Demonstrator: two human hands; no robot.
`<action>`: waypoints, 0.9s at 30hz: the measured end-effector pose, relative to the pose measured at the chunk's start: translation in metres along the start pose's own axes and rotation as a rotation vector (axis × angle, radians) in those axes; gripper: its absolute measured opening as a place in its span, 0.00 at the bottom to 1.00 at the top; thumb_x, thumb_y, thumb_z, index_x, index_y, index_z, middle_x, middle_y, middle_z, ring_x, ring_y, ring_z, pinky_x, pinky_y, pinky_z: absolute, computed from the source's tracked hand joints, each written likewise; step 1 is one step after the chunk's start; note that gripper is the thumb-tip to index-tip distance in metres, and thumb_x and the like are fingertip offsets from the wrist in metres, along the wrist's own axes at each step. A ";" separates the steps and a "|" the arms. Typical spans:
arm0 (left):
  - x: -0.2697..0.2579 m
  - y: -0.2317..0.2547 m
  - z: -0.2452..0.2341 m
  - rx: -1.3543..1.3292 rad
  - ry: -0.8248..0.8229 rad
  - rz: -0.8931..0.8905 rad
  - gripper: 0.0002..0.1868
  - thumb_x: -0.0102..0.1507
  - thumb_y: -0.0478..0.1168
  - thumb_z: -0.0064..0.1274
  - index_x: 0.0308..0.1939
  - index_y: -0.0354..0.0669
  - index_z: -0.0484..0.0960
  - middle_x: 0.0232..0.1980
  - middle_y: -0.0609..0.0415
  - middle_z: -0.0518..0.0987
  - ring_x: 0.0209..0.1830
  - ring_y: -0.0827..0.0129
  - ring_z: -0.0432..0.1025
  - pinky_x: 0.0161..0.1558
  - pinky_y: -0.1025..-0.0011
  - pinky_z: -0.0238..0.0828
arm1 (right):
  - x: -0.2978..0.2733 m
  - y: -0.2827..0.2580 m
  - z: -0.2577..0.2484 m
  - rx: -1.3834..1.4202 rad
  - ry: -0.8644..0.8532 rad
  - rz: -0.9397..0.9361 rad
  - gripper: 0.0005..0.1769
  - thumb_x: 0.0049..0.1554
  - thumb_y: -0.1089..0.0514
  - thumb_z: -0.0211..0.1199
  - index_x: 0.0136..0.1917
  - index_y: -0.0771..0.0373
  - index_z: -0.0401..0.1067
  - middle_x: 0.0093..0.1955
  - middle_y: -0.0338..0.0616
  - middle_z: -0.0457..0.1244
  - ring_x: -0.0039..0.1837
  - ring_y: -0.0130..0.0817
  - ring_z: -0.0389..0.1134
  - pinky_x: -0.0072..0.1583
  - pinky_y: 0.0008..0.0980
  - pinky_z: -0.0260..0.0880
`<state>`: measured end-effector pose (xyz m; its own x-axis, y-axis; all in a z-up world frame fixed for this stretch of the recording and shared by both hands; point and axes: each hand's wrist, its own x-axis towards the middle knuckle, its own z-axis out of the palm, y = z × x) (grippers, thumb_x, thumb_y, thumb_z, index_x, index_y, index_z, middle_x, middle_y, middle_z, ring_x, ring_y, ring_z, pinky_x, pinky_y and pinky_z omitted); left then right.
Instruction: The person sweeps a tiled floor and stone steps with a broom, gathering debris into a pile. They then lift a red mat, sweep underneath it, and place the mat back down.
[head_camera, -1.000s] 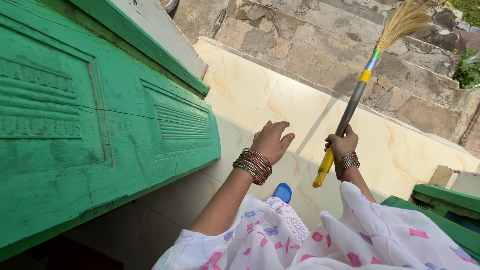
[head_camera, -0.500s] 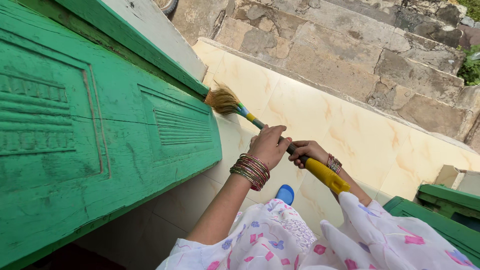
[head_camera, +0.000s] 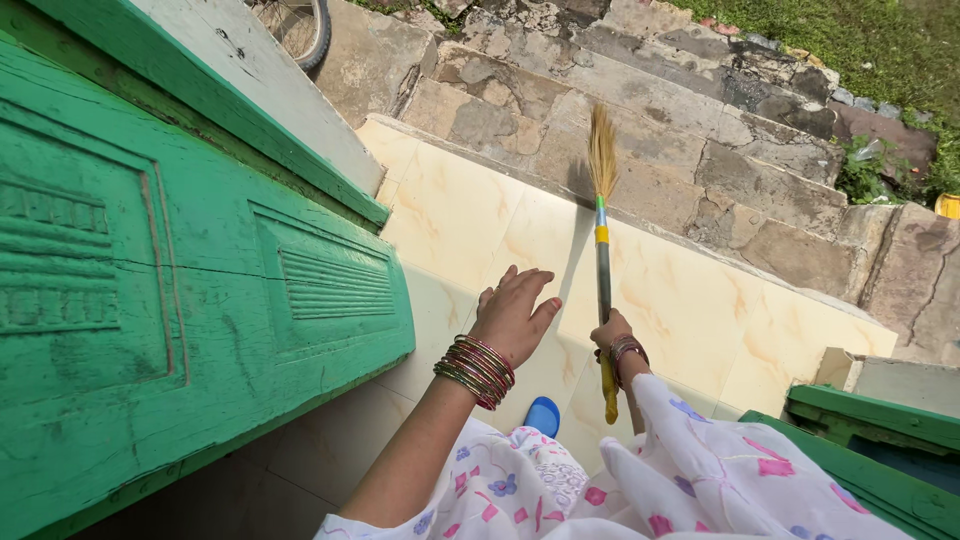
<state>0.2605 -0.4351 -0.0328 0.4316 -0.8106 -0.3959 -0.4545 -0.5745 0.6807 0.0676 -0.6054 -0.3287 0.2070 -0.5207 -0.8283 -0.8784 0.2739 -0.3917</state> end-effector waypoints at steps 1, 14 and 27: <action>0.000 0.001 0.000 0.006 -0.005 0.006 0.26 0.68 0.53 0.44 0.69 0.50 0.69 0.74 0.54 0.67 0.81 0.51 0.49 0.74 0.41 0.41 | 0.006 0.005 -0.025 0.224 -0.195 0.011 0.38 0.54 0.65 0.66 0.74 0.81 0.58 0.38 0.55 0.64 0.32 0.41 0.69 0.31 0.42 0.73; -0.014 0.023 0.010 0.115 -0.087 0.030 0.27 0.68 0.55 0.43 0.70 0.52 0.68 0.75 0.56 0.66 0.81 0.54 0.49 0.75 0.43 0.41 | -0.069 0.068 -0.030 -0.170 0.048 -0.001 0.26 0.55 0.67 0.64 0.64 0.71 0.61 0.40 0.51 0.63 0.35 0.38 0.67 0.37 0.40 0.73; -0.068 0.102 -0.026 0.109 -0.022 0.330 0.24 0.65 0.53 0.55 0.62 0.50 0.78 0.65 0.53 0.79 0.68 0.61 0.72 0.70 0.62 0.68 | -0.227 -0.008 -0.120 1.400 -0.502 -0.169 0.18 0.61 0.61 0.59 0.60 0.73 0.61 0.50 0.62 0.69 0.38 0.34 0.71 0.44 0.24 0.78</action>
<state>0.2057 -0.4357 0.0792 0.2306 -0.9564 -0.1793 -0.6478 -0.2884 0.7051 -0.0241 -0.5867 -0.0895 0.6390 -0.3796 -0.6690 0.2237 0.9239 -0.3105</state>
